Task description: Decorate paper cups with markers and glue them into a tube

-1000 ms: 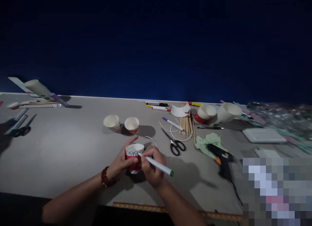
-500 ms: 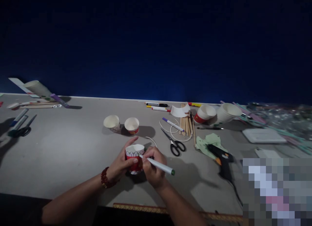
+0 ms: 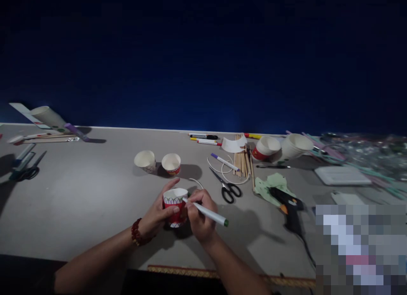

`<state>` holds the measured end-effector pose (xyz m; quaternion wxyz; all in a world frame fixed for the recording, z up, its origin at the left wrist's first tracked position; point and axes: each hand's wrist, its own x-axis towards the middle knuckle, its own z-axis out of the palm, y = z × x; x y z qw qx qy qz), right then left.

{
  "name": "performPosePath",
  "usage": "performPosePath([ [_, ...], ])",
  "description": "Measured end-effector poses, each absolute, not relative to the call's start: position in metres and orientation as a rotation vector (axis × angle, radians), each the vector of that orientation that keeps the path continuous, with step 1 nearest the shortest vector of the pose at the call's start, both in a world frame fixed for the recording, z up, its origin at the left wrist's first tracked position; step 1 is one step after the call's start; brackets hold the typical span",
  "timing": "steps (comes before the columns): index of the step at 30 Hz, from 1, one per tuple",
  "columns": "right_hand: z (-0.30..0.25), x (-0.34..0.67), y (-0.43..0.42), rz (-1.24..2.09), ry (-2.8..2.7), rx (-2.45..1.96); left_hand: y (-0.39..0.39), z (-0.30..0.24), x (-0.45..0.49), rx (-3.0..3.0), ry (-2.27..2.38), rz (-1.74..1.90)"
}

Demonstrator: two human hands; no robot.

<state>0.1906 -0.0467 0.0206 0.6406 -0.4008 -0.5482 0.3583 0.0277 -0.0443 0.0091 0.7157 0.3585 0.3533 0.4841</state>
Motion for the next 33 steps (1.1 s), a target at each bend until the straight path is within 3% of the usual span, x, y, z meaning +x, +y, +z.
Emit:
performPosePath([
  [33, 0.0215, 0.1891, -0.0451, 0.841, -1.195, -0.883, -0.0443, 0.0097, 0.0283, 0.783, 0.798, 1.063],
])
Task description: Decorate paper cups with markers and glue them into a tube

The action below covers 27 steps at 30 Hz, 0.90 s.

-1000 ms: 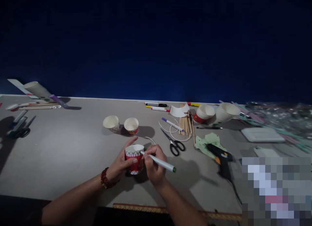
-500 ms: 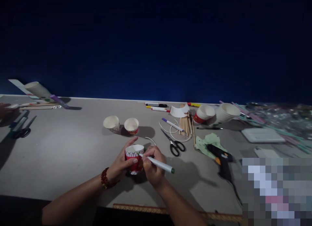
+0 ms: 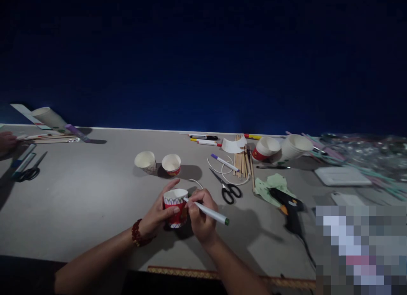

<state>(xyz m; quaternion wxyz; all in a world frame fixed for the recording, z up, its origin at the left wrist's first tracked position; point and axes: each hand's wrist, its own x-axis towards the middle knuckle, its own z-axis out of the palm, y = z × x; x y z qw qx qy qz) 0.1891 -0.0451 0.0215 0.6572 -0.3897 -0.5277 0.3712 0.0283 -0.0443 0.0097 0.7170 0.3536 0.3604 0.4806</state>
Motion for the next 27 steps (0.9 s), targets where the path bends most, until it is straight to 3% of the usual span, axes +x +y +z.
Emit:
performPosePath([
  [17, 0.0242, 0.1883, -0.0447, 0.883, -1.144, -0.867, -0.0441, 0.0102, 0.0284, 0.771, 0.781, 1.069],
  [27, 0.0255, 0.1865, -0.0436, 1.066, -0.929, -0.778, -0.0442, 0.0144, 0.0291, 0.617, 0.739, 1.051],
])
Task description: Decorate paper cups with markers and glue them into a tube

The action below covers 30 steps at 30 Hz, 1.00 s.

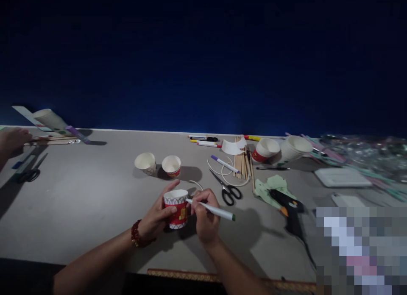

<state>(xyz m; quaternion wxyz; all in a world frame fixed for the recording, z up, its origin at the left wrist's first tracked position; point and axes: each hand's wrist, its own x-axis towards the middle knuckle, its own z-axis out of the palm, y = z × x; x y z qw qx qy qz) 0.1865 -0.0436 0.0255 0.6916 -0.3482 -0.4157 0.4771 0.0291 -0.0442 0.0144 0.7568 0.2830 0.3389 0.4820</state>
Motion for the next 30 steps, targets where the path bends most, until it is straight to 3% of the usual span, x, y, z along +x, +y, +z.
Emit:
performPosePath([
  [16, 0.031, 0.181, -0.053, 1.109, -1.096, -0.692, -0.043, 0.008, 0.028, 0.591, 0.757, 1.129],
  [30, 0.03, 0.188, -0.05, 0.823, -1.252, -0.838, -0.044, 0.009, 0.028, 0.732, 0.797, 1.09],
])
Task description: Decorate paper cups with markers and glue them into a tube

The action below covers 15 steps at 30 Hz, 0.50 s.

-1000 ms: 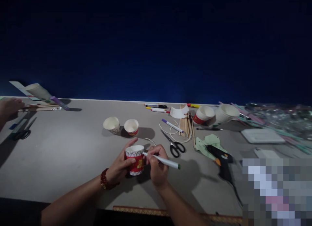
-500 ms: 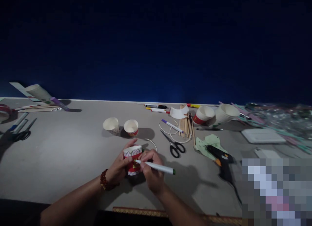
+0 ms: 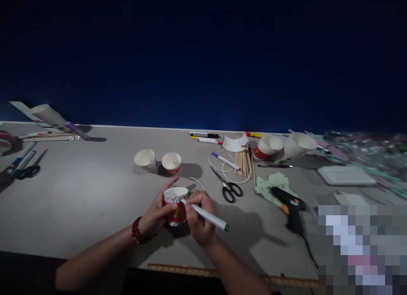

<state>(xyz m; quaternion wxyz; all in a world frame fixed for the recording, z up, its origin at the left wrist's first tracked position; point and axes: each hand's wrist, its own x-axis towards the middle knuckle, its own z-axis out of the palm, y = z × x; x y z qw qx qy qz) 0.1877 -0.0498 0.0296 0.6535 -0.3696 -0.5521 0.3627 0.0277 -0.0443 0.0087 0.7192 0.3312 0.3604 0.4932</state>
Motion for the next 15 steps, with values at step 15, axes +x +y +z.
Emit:
performPosePath([
  [15, 0.021, 0.191, -0.051, 0.821, -1.323, -0.889, -0.044, 0.008, 0.027, 0.84, 0.854, 1.094],
])
